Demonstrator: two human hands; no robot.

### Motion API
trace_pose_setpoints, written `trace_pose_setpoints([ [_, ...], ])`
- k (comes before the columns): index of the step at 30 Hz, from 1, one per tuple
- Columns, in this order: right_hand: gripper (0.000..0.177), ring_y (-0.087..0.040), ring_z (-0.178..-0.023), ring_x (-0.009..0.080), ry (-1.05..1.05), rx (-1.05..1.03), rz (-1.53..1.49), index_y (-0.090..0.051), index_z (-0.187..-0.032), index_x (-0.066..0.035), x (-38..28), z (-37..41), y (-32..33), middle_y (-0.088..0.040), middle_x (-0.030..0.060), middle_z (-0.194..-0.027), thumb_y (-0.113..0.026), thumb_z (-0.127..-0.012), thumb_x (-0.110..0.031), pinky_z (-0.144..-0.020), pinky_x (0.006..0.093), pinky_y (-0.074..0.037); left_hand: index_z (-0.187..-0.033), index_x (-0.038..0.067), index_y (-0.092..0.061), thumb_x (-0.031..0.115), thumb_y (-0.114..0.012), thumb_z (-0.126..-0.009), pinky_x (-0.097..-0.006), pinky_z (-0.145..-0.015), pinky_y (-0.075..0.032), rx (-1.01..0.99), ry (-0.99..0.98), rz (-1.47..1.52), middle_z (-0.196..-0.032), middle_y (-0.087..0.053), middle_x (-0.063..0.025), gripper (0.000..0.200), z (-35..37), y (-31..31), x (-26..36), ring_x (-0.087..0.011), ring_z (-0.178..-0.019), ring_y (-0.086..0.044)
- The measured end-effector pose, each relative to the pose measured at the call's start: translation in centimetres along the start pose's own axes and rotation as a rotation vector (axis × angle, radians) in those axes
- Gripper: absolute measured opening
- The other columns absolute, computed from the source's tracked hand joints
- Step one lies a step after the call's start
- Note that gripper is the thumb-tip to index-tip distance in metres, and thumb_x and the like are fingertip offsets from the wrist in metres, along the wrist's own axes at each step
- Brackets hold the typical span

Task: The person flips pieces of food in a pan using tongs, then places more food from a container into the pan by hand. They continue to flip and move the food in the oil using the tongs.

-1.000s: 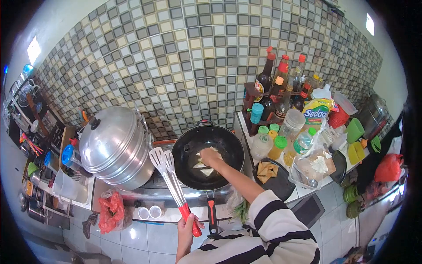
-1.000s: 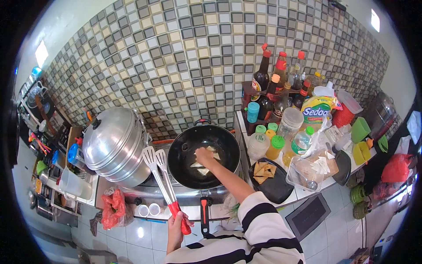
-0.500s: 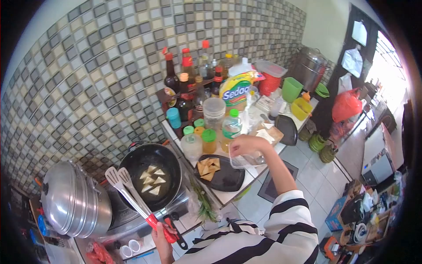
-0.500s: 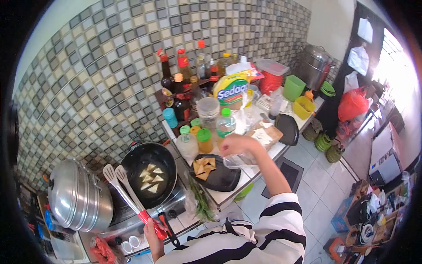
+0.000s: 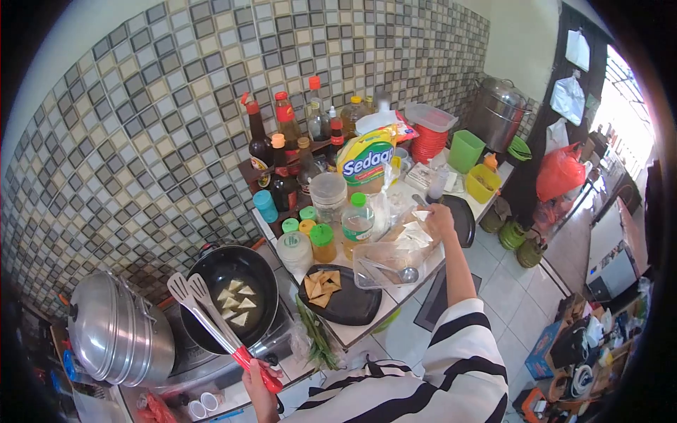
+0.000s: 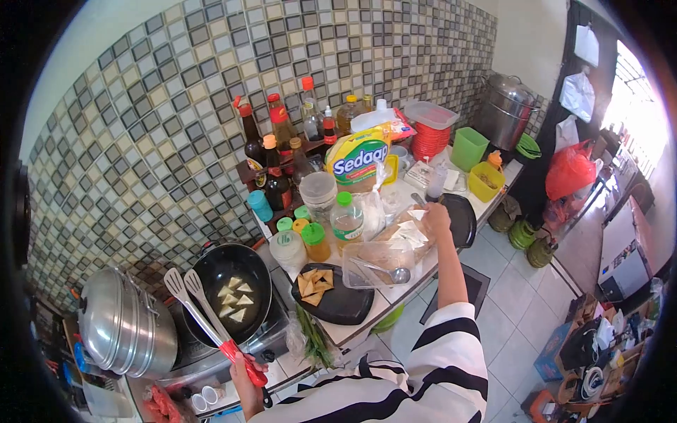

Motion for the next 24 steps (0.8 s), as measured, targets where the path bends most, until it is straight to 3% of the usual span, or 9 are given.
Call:
trace_pose_setpoints([
  [2,0.016,-0.059,-0.078,0.0300,-0.009,0.044,-0.060,-0.063,-0.081,-0.008,-0.1,0.4,1.0,-0.062,0.0135,-0.081,-0.064,-0.065,-0.012,-0.068,0.0377,-0.047,-0.079,0.002,-0.046,0.032,-0.043,-0.090,-0.0305,-0.053,-0.047,0.017,0.018,-0.027,-0.054,-0.048,-0.0055,0.032,0.4,-0.1,0.0,-0.0160,-0.047,-0.051],
  [3,0.013,-0.060,-0.072,0.0277,0.011,0.035,-0.097,-0.062,-0.076,-0.007,0.0,0.3,0.9,-0.061,0.0124,-0.075,-0.064,-0.063,-0.009,-0.064,0.0356,-0.047,-0.076,0.003,-0.047,0.039,-0.042,-0.089,-0.0302,-0.053,-0.047,0.036,0.008,-0.077,-0.053,-0.046,-0.0042,0.038,0.6,-0.1,0.1,-0.0146,-0.046,-0.049],
  [10,0.019,-0.060,-0.064,0.0195,0.016,0.021,-0.270,-0.062,-0.078,-0.002,1.1,1.1,0.8,-0.062,0.0105,-0.070,-0.067,-0.062,-0.011,-0.061,0.0294,-0.047,-0.081,0.002,-0.047,0.031,-0.044,-0.090,-0.0304,-0.052,-0.047,0.103,0.010,-0.008,-0.055,-0.049,-0.0052,0.030,0.6,2.3,-0.2,-0.0155,-0.047,-0.051],
  [17,0.020,-0.061,-0.065,0.0213,0.057,-0.009,-0.261,-0.062,-0.081,0.000,-0.3,2.5,0.2,-0.062,0.0117,-0.070,-0.067,-0.065,-0.012,-0.062,0.0309,-0.048,-0.077,0.003,-0.047,0.030,-0.045,-0.090,-0.0298,-0.052,-0.047,0.103,-0.023,0.024,-0.054,-0.048,-0.0050,0.030,0.7,3.4,0.7,-0.0144,-0.046,-0.049],
  [20,0.016,-0.062,-0.067,0.0234,0.044,0.077,-0.286,-0.062,-0.079,-0.001,1.3,2.7,0.0,-0.063,0.0130,-0.072,-0.064,-0.068,-0.012,-0.062,0.0321,-0.048,-0.074,0.003,-0.047,0.037,-0.044,-0.089,-0.0280,-0.049,-0.045,0.132,-0.032,-0.014,-0.052,-0.047,-0.0049,0.037,1.0,3.8,1.2,-0.0157,-0.044,-0.049],
  [23,0.015,-0.062,-0.067,0.0251,0.014,0.194,-0.212,-0.064,-0.077,-0.003,2.0,3.4,0.7,-0.063,0.0138,-0.072,-0.063,-0.068,-0.015,-0.062,0.0327,-0.048,-0.075,0.003,-0.047,0.035,-0.044,-0.089,-0.0285,-0.049,-0.046,0.152,-0.019,-0.005,-0.052,-0.047,-0.0047,0.035,1.3,5.0,0.9,-0.0156,-0.044,-0.049],
  [24,0.014,-0.062,-0.064,0.0217,-0.033,0.232,-0.191,-0.065,-0.075,-0.003,2.0,3.9,1.5,-0.063,0.0118,-0.070,-0.064,-0.066,-0.014,-0.061,0.0314,-0.048,-0.075,0.003,-0.047,0.034,-0.044,-0.090,-0.0287,-0.050,-0.046,0.159,-0.011,-0.011,-0.052,-0.047,-0.0046,0.034,1.5,5.3,1.0,-0.0154,-0.044,-0.049],
])
Point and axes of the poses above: each hand's wrist, its own z-axis away from the middle knuckle, its own y-axis out of the back of the hand, x = y × z, the point moved 10 cm from there along -z, towards the middle knuckle
